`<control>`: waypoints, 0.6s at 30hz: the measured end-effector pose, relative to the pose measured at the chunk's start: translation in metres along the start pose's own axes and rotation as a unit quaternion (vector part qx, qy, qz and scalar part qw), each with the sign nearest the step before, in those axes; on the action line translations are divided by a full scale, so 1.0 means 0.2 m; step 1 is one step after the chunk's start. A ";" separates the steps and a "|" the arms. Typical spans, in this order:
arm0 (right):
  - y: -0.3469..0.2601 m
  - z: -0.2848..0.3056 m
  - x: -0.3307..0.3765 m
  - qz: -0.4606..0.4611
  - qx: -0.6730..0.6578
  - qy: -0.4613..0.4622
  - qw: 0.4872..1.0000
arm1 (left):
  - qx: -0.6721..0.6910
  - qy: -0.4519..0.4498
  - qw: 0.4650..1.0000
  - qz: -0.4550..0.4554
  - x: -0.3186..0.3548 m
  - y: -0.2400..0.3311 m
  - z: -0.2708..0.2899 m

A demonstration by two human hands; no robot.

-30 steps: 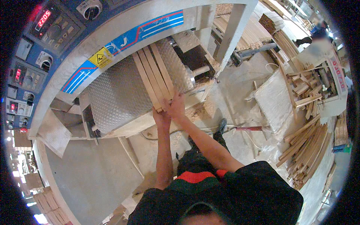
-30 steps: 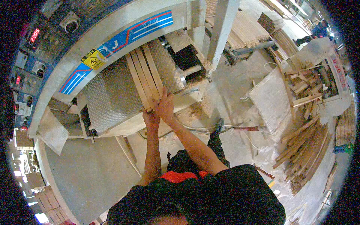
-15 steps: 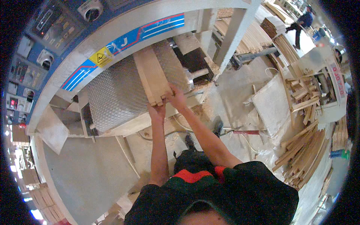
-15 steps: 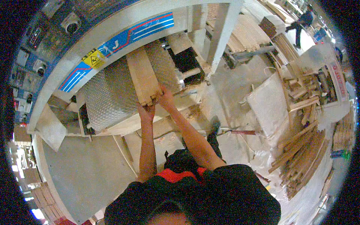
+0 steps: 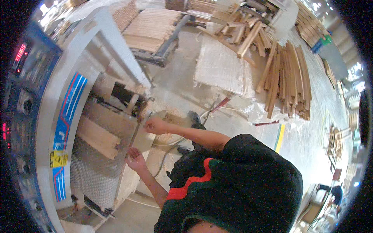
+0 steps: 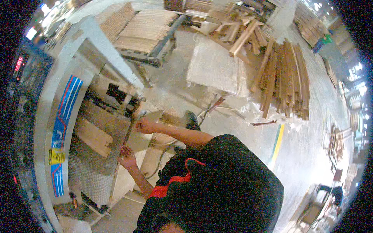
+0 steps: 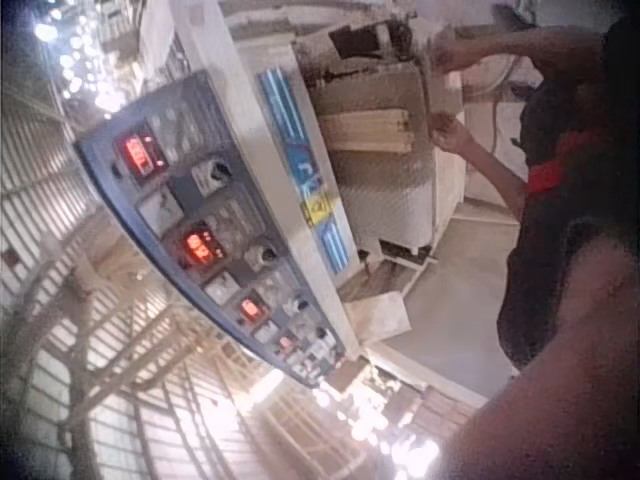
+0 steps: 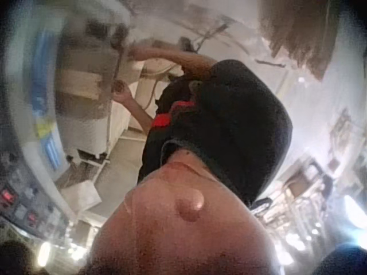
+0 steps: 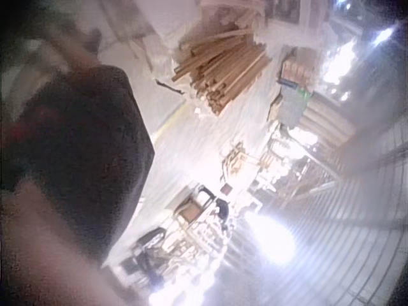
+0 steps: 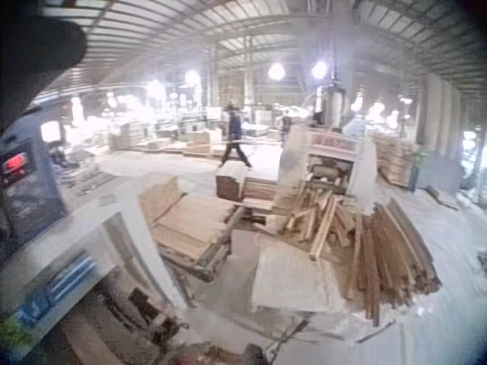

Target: The person repeatedly picks up wooden planks and feeds them into a woodworking machine, then stacks the processed planks on a nearby pile. Later, the person picks up and examines printed documents while walking through the workshop.

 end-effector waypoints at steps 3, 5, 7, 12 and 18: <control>0.12 0.28 0.05 0.011 0.073 0.070 0.995 | -0.073 0.041 0.993 0.083 -0.11 -0.16 0.09; 0.28 0.53 0.04 -0.074 0.131 0.064 0.987 | -0.083 0.119 0.980 0.134 -0.15 -0.37 0.05; 0.38 0.76 -0.04 -0.123 0.016 0.135 0.983 | -0.147 0.159 0.969 0.120 -0.16 -0.51 -0.06; 0.70 1.38 -0.50 -0.196 0.125 0.270 0.934 | -0.279 0.185 0.928 0.161 -0.30 -0.71 -0.29; 1.12 1.84 -1.14 -0.152 0.337 0.212 0.905 | -0.386 0.228 0.880 0.157 -0.38 -0.85 -0.47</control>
Point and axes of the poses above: each hand's wrist, its own x-axis away from the middle knuckle, its own z-axis out of the back of the hand, y = z × x, the point moved 2 cm from there along -x, towards the middle knuckle, and after that the axes turned 8 degrees about z, right-handed, at the moved point
